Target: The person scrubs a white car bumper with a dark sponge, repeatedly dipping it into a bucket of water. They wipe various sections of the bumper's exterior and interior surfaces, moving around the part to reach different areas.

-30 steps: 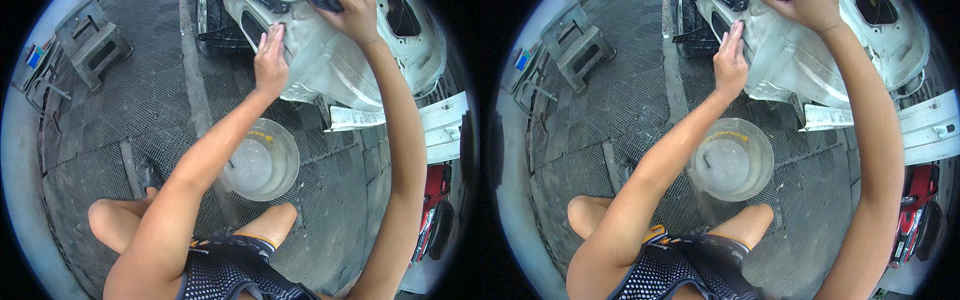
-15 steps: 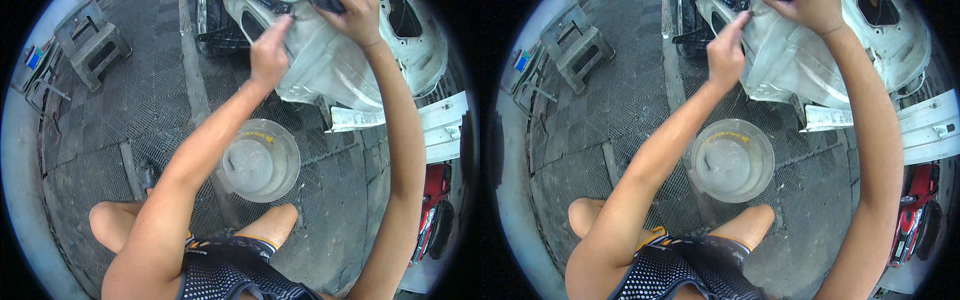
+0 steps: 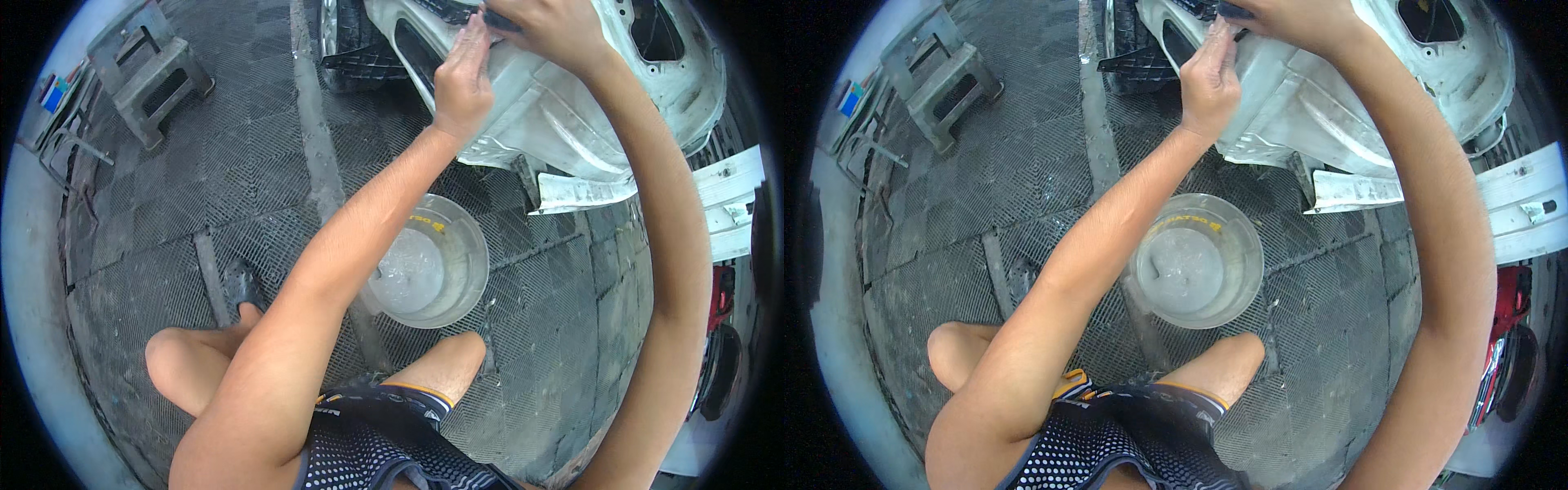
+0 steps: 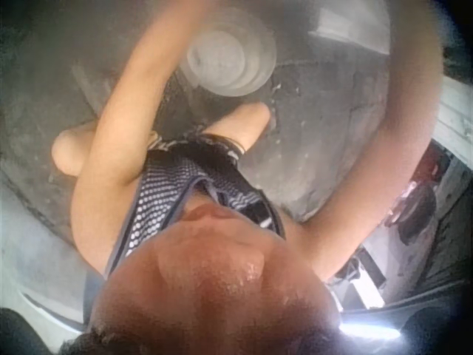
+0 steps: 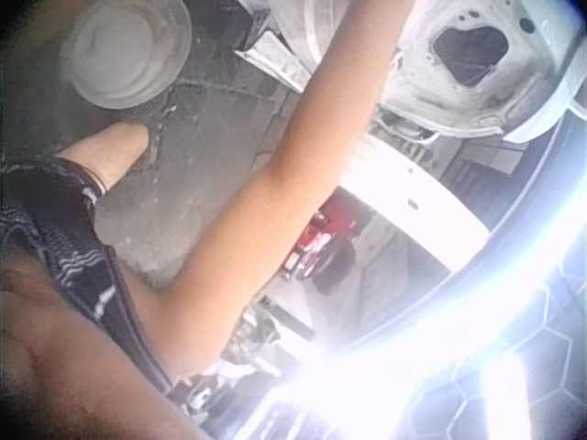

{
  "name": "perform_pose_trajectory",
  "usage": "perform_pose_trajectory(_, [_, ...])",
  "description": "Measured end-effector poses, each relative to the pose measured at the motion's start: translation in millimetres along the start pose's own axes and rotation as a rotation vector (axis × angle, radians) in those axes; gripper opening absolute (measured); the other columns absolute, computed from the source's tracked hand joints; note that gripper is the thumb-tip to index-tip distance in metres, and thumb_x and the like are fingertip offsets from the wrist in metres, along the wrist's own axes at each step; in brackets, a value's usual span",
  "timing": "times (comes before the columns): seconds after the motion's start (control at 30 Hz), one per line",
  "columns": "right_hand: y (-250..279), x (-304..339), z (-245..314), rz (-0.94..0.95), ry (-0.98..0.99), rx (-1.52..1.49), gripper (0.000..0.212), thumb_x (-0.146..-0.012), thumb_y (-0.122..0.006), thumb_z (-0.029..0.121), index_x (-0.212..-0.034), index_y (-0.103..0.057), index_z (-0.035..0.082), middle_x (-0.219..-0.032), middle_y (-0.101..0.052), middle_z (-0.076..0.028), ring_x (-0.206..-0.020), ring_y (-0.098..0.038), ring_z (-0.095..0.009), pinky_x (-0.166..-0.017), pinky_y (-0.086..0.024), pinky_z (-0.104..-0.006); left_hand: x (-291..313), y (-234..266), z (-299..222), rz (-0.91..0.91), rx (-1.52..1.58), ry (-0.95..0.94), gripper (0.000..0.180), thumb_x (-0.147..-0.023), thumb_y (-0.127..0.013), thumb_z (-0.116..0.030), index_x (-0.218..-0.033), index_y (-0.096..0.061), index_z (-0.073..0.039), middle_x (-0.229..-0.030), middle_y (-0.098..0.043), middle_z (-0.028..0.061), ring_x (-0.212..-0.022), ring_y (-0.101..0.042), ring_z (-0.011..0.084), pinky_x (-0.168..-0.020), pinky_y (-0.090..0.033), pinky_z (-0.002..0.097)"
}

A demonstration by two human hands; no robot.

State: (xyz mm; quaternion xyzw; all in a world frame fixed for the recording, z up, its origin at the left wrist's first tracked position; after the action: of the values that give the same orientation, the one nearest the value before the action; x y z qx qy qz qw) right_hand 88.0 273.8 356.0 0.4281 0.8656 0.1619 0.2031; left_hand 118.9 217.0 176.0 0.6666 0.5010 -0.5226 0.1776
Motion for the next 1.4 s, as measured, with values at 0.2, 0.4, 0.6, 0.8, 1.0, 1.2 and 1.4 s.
perform_pose_trajectory(0.2, [-34,-38,2,0.465,-0.19,-0.024,0.024,-0.071,-0.077,0.034,-0.082,-0.074,0.013,-0.089,-0.072,-0.007,-0.091,-0.072,-0.025,-0.07,-0.057,-0.0397,9,5,14,0.008,-0.002,-0.021,0.04,-0.095,-0.052,0.007,-0.133,-0.066,0.002,-0.129,-0.071,0.0216,-0.125,-0.066,0.0383,-0.106,-0.052,0.0401])
perform_pose_trajectory(0.4, [-26,-37,0,0.228,-0.159,-0.158,0.026,-0.073,-0.079,0.037,-0.079,-0.072,0.013,-0.081,-0.071,-0.004,-0.08,-0.072,-0.028,-0.069,-0.057,-0.0431,36,18,38,0.03,-0.22,0.446,0.036,-0.104,-0.047,-0.002,-0.135,-0.063,0.004,-0.131,-0.067,0.0304,-0.122,-0.065,0.0444,-0.106,-0.051,0.0469])
perform_pose_trajectory(0.6, [-25,-42,4,0.181,-0.232,-0.23,0.026,-0.07,-0.081,0.034,-0.072,-0.066,0.013,-0.079,-0.069,-0.006,-0.079,-0.071,-0.029,-0.067,-0.055,-0.0441,14,24,44,-0.036,-0.287,0.522,0.035,-0.096,-0.051,0.0,-0.128,-0.063,0.008,-0.121,-0.068,0.0322,-0.111,-0.066,0.0499,-0.097,-0.052,0.0518])
perform_pose_trajectory(0.8, [-27,-37,1,0.2,-0.239,-0.214,0.023,-0.07,-0.08,0.034,-0.073,-0.067,0.014,-0.078,-0.069,-0.006,-0.076,-0.071,-0.03,-0.066,-0.055,-0.0447,9,12,5,0.202,-0.429,0.281,0.037,-0.099,-0.052,-0.006,-0.132,-0.064,0.006,-0.131,-0.066,0.0291,-0.117,-0.067,0.0458,-0.101,-0.053,0.0501])
perform_pose_trajectory(1.0, [-30,-40,1,0.238,-0.227,-0.165,0.023,-0.071,-0.079,0.035,-0.075,-0.069,0.015,-0.081,-0.071,-0.006,-0.078,-0.072,-0.03,-0.066,-0.055,-0.0459,31,6,2,0.169,-0.407,0.2,0.053,-0.089,-0.052,0.004,-0.141,-0.059,0.004,-0.15,-0.055,0.0249,-0.14,-0.052,0.0436,-0.119,-0.04,0.0525])
perform_pose_trajectory(1.2, [-28,-39,2,0.202,-0.211,-0.205,0.025,-0.071,-0.079,0.036,-0.074,-0.068,0.014,-0.081,-0.071,-0.005,-0.078,-0.071,-0.03,-0.067,-0.055,-0.0465,40,8,31,0.171,-0.342,0.164,0.064,-0.083,-0.054,0.011,-0.147,-0.054,0.004,-0.156,-0.05,0.0238,-0.148,-0.042,0.0444,-0.122,-0.031,0.0588])
perform_pose_trajectory(1.4, [-26,-38,5,0.218,-0.232,-0.2,0.026,-0.071,-0.081,0.036,-0.073,-0.067,0.014,-0.08,-0.07,-0.005,-0.077,-0.071,-0.029,-0.065,-0.055,-0.0445,41,9,32,0.164,-0.447,0.1,0.06,-0.086,-0.055,0.006,-0.145,-0.056,0.003,-0.154,-0.054,0.021,-0.145,-0.047,0.0416,-0.12,-0.033,0.0613])
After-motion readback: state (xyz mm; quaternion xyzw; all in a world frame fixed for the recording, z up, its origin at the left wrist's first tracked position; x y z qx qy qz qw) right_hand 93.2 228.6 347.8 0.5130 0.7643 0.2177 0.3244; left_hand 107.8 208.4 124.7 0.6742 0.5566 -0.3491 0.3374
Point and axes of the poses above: each hand's wrist, its own x-axis away from the middle knuckle, its own y-axis out of the back of the hand, z = x × y, the point moved 3 cm from there along -x, towards the middle knuckle
